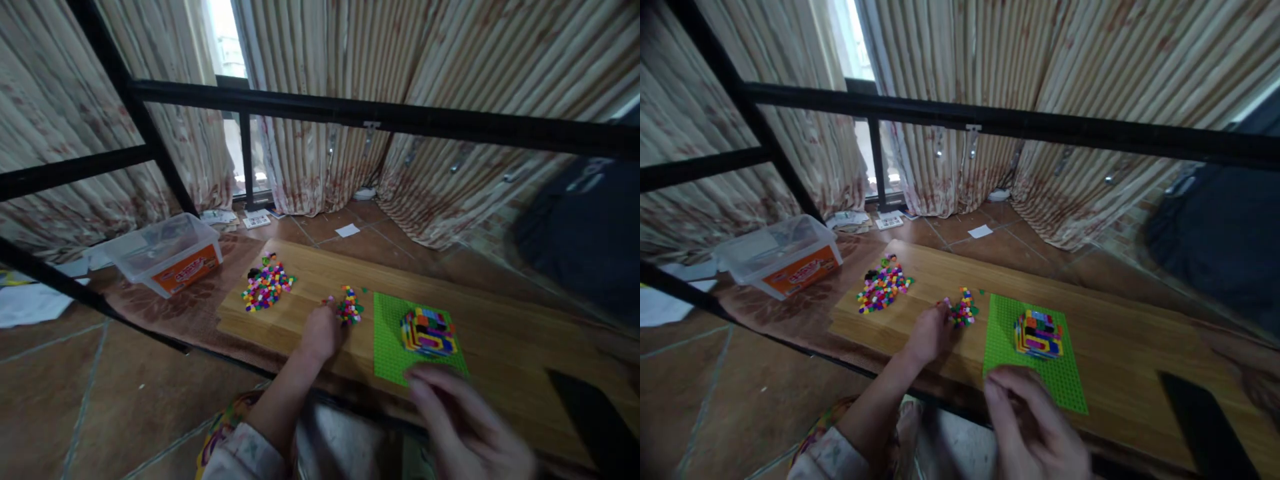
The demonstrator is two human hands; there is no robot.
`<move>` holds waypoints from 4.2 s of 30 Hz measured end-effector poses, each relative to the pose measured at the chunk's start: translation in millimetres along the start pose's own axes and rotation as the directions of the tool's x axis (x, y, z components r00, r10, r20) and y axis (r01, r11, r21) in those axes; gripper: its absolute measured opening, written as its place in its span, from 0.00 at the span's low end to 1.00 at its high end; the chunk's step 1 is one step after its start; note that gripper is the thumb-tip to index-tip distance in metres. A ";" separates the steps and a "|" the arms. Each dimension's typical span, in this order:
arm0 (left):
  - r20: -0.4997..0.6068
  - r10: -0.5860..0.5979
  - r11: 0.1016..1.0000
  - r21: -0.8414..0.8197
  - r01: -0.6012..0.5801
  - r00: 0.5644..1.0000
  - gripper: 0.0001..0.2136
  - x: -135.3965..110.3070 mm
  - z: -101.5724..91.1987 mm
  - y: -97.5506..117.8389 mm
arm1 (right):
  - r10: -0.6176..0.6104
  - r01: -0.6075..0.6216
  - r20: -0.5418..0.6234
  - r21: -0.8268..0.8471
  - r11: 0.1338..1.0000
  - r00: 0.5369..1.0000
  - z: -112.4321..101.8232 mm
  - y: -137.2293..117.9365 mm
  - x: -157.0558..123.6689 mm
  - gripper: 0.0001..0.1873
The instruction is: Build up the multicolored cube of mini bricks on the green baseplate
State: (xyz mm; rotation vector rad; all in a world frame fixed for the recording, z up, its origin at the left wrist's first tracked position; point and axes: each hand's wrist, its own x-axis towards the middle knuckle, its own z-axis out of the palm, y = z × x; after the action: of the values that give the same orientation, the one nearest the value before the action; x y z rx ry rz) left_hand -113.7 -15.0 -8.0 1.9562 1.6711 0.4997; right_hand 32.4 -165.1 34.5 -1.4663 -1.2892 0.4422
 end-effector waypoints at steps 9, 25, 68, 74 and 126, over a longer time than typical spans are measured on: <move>-0.075 0.163 0.912 -0.369 -0.179 0.984 0.04 -4.6 -3.1 8.3 | 0.223 -0.237 0.089 0.210 0.948 0.971 60.9 52.0 52.6 0.14; 0.038 0.100 0.622 -0.782 -0.033 0.994 0.08 -3.8 6.5 38.8 | 0.198 -0.196 0.029 0.330 0.923 0.980 60.5 56.8 82.2 0.05; 0.171 -0.053 0.404 -0.897 0.178 0.984 0.07 2.5 44.7 100.3 | -0.213 0.261 0.206 -0.248 0.933 0.955 -60.0 109.5 123.2 0.08; 0.172 -0.049 0.405 -0.897 0.177 0.984 0.05 2.8 43.6 99.9 | -0.123 0.152 0.168 -0.168 0.974 0.978 -59.5 115.3 123.3 0.07; 0.023 0.019 0.515 -0.857 0.010 1.000 0.06 0.2 55.3 107.5 | -0.068 0.071 0.091 -0.036 0.997 0.994 -78.1 107.7 120.7 0.09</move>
State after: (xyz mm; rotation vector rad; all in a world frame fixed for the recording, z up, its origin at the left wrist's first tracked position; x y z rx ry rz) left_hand 3.9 -34.4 12.1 1.1774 1.0250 1.0572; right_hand 187.9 -78.1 11.3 -1.4434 -1.4231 0.4432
